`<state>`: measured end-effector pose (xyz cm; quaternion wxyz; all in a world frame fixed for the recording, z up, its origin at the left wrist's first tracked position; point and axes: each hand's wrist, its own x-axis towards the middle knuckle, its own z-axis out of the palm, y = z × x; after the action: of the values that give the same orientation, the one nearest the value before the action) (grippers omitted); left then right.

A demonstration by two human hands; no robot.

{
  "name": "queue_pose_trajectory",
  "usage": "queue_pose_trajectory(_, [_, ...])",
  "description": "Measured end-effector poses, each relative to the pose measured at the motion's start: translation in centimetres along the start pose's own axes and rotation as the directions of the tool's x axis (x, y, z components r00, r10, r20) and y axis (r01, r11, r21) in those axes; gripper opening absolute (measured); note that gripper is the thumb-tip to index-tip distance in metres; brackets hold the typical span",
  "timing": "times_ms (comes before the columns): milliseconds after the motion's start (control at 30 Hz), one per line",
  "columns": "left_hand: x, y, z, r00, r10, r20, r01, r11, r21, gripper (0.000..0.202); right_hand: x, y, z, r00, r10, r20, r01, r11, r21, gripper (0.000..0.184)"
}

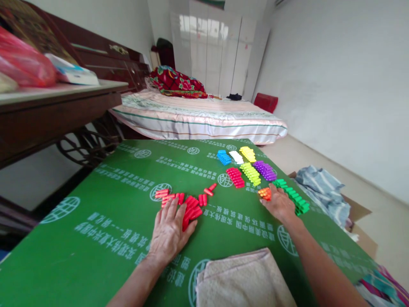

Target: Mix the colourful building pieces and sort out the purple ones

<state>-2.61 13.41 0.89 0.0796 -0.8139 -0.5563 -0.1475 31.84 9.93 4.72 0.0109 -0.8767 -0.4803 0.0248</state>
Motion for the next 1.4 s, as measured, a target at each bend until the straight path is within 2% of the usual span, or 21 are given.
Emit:
queue_pose_trajectory(133, [-0.2, 0.0, -0.1, 0.999, -0.010, 0.035, 0.010, 1.000, 0.009, 0.053, 0.5, -0.4, 0.9, 1.000, -0.012, 0.022, 0.012, 1.000, 0.009, 0.051])
queue_pose_trajectory(267, [-0.3, 0.0, -0.1, 0.998, -0.008, 0.059, 0.008, 1.000, 0.005, 0.052, 0.1, -2.3, 0.9, 0.998, -0.054, 0.033, 0.054, 0.998, 0.019, 0.046])
queue_pose_trajectory(467, [-0.5, 0.2, -0.2, 0.999, 0.023, 0.046, -0.022, 1.000, -0.016, 0.051, -2.5, -8.7, 0.2, 0.964, -0.258, 0.061, 0.251, 0.962, 0.112, 0.046])
queue_pose_trajectory(600, [-0.8, 0.2, 0.1, 0.999, 0.048, 0.012, -0.048, 0.998, -0.031, 0.053, -4.3, -13.6, -0.1, 0.910, -0.413, 0.042, 0.394, 0.890, 0.228, 0.043])
queue_pose_trajectory(733, [-1.1, 0.1, 0.6, 0.996, 0.074, -0.040, -0.076, 0.996, -0.045, 0.057, -5.3, -17.7, -0.3, 0.863, -0.504, 0.029, 0.470, 0.825, 0.314, 0.047])
queue_pose_trajectory(833, [-1.2, 0.1, 0.8, 0.993, 0.091, -0.078, -0.095, 0.994, -0.056, 0.065, -5.7, -20.0, -0.6, 0.836, -0.549, 0.013, 0.502, 0.774, 0.386, 0.047])
queue_pose_trajectory(933, [-1.3, -0.1, 0.9, 0.991, 0.080, -0.111, -0.087, 0.995, -0.059, 0.077, -6.3, -20.7, -1.2, 0.815, -0.579, -0.022, 0.527, 0.725, 0.443, 0.050])
queue_pose_trajectory(1033, [-1.5, -0.2, 0.9, 0.988, 0.081, -0.130, -0.089, 0.994, -0.057, 0.076, -7.0, -18.9, -1.9, 0.808, -0.586, -0.066, 0.545, 0.699, 0.462, 0.047])
queue_pose_trajectory(1133, [-1.5, 0.0, 0.3, 0.984, 0.128, -0.126, -0.135, 0.990, -0.048, 0.076, -7.3, -14.3, -2.2, 0.841, -0.527, -0.125, 0.529, 0.750, 0.398, 0.040])
queue_pose_trajectory(1200, [-1.3, 0.5, -0.1, 0.979, 0.182, -0.095, -0.186, 0.982, -0.035, 0.078, -7.2, -10.2, -1.8, 0.905, -0.402, -0.137, 0.424, 0.863, 0.275, 0.036])
queue_pose_trajectory(1267, [-0.7, 1.1, -0.4, 0.972, 0.229, -0.053, -0.231, 0.973, -0.025, 0.079, -6.9, -6.0, -1.2, 0.951, -0.272, -0.150, 0.294, 0.944, 0.151, 0.037])
queue_pose_trajectory(1400, [0.7, 1.9, -0.1, 0.973, 0.232, -0.019, -0.232, 0.973, -0.011, 0.066, -6.3, 0.9, 0.5, 0.990, -0.084, -0.116, 0.084, 0.996, 0.002, 0.041])
